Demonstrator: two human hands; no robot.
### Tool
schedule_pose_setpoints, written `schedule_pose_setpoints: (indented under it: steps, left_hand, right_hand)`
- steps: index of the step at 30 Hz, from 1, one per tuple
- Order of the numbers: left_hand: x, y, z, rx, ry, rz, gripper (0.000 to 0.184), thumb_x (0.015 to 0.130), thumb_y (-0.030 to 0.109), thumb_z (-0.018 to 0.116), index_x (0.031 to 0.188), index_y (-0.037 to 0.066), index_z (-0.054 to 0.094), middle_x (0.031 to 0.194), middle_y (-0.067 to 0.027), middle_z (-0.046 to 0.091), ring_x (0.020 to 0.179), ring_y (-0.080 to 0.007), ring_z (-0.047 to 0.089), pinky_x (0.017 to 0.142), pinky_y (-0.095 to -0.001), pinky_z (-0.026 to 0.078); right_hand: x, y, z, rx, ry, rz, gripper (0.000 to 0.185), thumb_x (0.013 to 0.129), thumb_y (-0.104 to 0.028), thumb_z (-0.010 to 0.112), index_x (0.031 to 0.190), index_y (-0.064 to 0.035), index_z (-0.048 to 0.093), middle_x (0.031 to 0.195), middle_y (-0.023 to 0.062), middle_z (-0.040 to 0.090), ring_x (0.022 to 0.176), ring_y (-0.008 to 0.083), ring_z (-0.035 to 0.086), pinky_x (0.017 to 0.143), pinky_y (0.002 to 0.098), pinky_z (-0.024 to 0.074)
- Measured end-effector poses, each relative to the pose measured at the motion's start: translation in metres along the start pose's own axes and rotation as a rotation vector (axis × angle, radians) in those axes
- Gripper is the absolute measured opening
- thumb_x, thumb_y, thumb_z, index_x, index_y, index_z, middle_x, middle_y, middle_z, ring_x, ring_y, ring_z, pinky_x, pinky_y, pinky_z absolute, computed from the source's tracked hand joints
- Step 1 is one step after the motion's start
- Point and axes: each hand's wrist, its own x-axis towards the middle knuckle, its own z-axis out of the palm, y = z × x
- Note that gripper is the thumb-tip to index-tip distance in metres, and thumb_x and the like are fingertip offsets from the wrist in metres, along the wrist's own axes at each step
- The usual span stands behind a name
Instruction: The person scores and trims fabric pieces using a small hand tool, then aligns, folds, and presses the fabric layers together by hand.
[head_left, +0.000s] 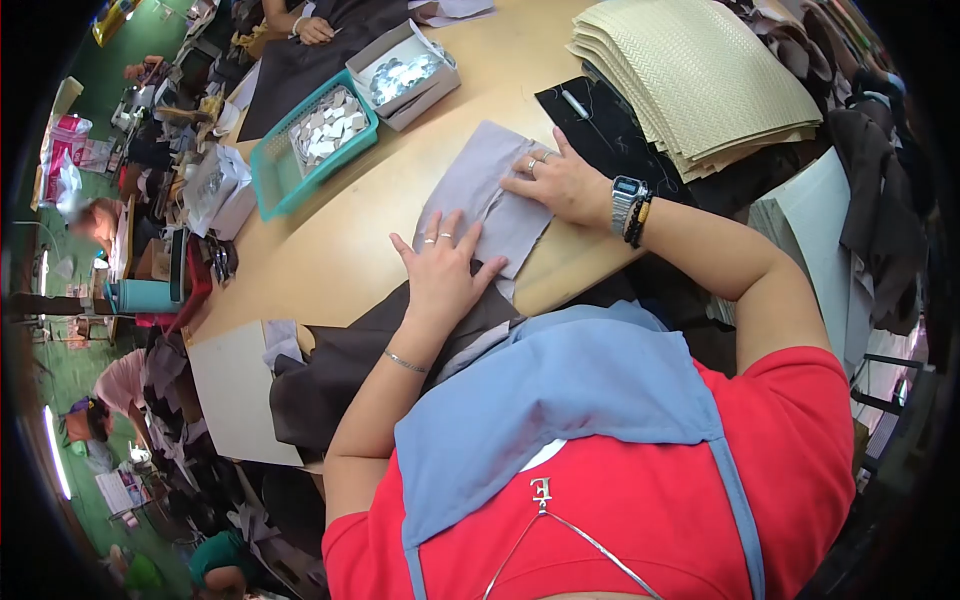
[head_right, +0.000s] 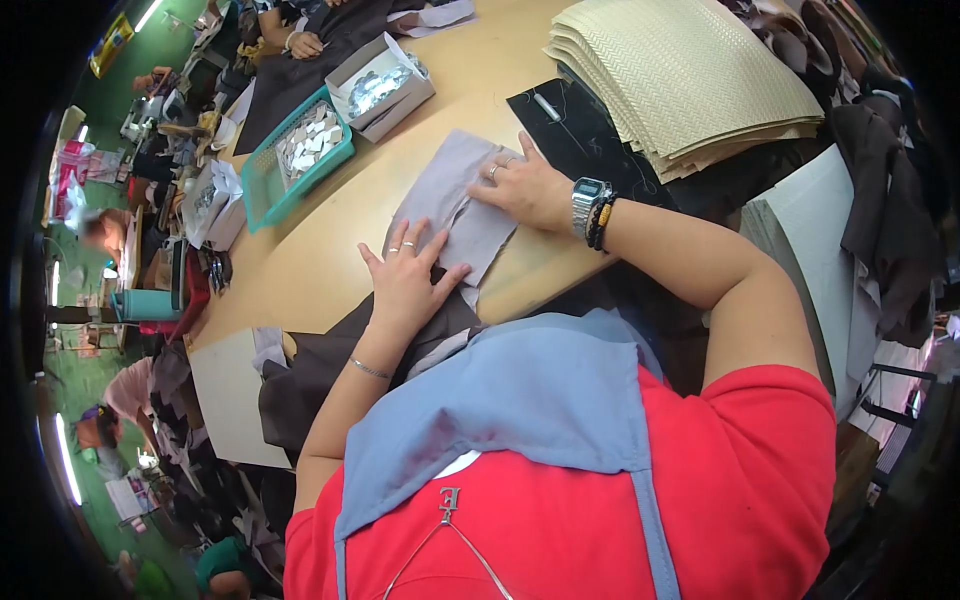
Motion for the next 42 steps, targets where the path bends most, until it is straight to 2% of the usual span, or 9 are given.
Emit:
schedule_pose_setpoints:
  steps: [4, 7, 10, 13, 16, 26, 31, 34, 42]
  left_hand:
    - [-0.003, -0.001, 0.001, 0.010, 0.036, -0.003, 0.056, 0.086, 0.058, 0.062, 0.124, 0.018, 0.066, 0.138, -0.0099, 0.053, 0.136, -0.0306, 0.041, 0.099, -0.0799, 0.018]
    - [-0.004, -0.001, 0.003, 0.013, 0.046, -0.006, 0.055, 0.085, 0.057, 0.062, 0.124, 0.018, 0.066, 0.138, -0.0099, 0.054, 0.136, -0.0308, 0.042, 0.098, -0.0798, 0.018]
    - [-0.005, -0.001, 0.004, 0.008, 0.040, -0.012, 0.055, 0.085, 0.057, 0.063, 0.125, 0.019, 0.066, 0.138, -0.0099, 0.054, 0.136, -0.0309, 0.042, 0.098, -0.0797, 0.019]
    - [-0.004, -0.002, 0.004, 0.000, 0.035, -0.018, 0.055, 0.085, 0.057, 0.063, 0.125, 0.019, 0.065, 0.138, -0.0099, 0.053, 0.136, -0.0309, 0.041, 0.098, -0.0798, 0.019]
    - [-0.004, -0.003, 0.004, -0.016, 0.036, -0.014, 0.054, 0.085, 0.056, 0.064, 0.125, 0.019, 0.065, 0.137, -0.0103, 0.053, 0.135, -0.0315, 0.040, 0.098, -0.0804, 0.020]
    - [-0.004, -0.003, 0.004, -0.016, 0.018, -0.022, 0.054, 0.086, 0.056, 0.062, 0.125, 0.020, 0.065, 0.139, -0.0097, 0.052, 0.137, -0.0306, 0.039, 0.099, -0.0800, 0.018]
    - [-0.008, -0.003, 0.000, 0.012, 0.039, -0.018, 0.051, 0.086, 0.056, 0.062, 0.122, 0.020, 0.067, 0.138, -0.0091, 0.053, 0.138, -0.0301, 0.039, 0.099, -0.0801, 0.018]
    - [-0.013, -0.003, -0.004, 0.017, 0.045, -0.023, 0.048, 0.086, 0.054, 0.063, 0.118, 0.019, 0.068, 0.138, -0.0082, 0.053, 0.138, -0.0295, 0.039, 0.099, -0.0800, 0.017]
    - [-0.023, -0.006, -0.011, 0.001, 0.060, -0.030, 0.041, 0.085, 0.049, 0.068, 0.111, 0.018, 0.071, 0.137, -0.0071, 0.054, 0.137, -0.0281, 0.041, 0.098, -0.0801, 0.018]
  right_hand:
    - [0.003, 0.000, 0.002, 0.003, 0.038, -0.078, 0.038, 0.094, -0.014, 0.045, 0.132, -0.0150, 0.052, 0.131, 0.0115, 0.055, 0.126, 0.0268, 0.054, 0.108, 0.0676, 0.0284]
    - [0.004, -0.006, -0.004, 0.052, -0.029, -0.026, 0.038, 0.094, -0.014, 0.046, 0.132, -0.0148, 0.051, 0.131, 0.0117, 0.055, 0.124, 0.0268, 0.054, 0.107, 0.0675, 0.0302]
    - [0.004, -0.008, -0.011, 0.069, -0.099, -0.005, 0.037, 0.094, -0.014, 0.044, 0.130, -0.0164, 0.054, 0.127, 0.0088, 0.055, 0.124, 0.0241, 0.053, 0.107, 0.0635, 0.0321]
    - [0.006, -0.010, 0.004, 0.034, 0.013, -0.061, 0.038, 0.094, -0.014, 0.045, 0.131, -0.0159, 0.054, 0.127, 0.0090, 0.055, 0.125, 0.0256, 0.052, 0.106, 0.0617, 0.0337]
    - [0.007, -0.017, -0.006, 0.091, -0.063, -0.038, 0.038, 0.094, -0.015, 0.046, 0.131, -0.0149, 0.054, 0.128, 0.0093, 0.054, 0.125, 0.0266, 0.052, 0.106, 0.0605, 0.0348]
    - [0.006, -0.029, -0.004, 0.102, -0.015, -0.062, 0.037, 0.094, -0.017, 0.046, 0.129, -0.0136, 0.055, 0.129, 0.0117, 0.054, 0.125, 0.0272, 0.052, 0.105, 0.0634, 0.0340]
    - [0.006, -0.030, 0.000, 0.113, 0.065, -0.119, 0.035, 0.095, -0.017, 0.046, 0.128, -0.0123, 0.054, 0.130, 0.0141, 0.054, 0.124, 0.0279, 0.053, 0.103, 0.0664, 0.0356]
    - [0.010, -0.036, -0.001, 0.135, -0.051, -0.069, 0.036, 0.094, -0.018, 0.047, 0.128, -0.0121, 0.055, 0.129, 0.0136, 0.055, 0.124, 0.0273, 0.053, 0.102, 0.0664, 0.0362]
    - [0.009, -0.047, -0.003, 0.082, -0.006, -0.109, 0.037, 0.094, -0.020, 0.048, 0.129, -0.0142, 0.055, 0.125, 0.0124, 0.057, 0.124, 0.0273, 0.053, 0.102, 0.0663, 0.0361]
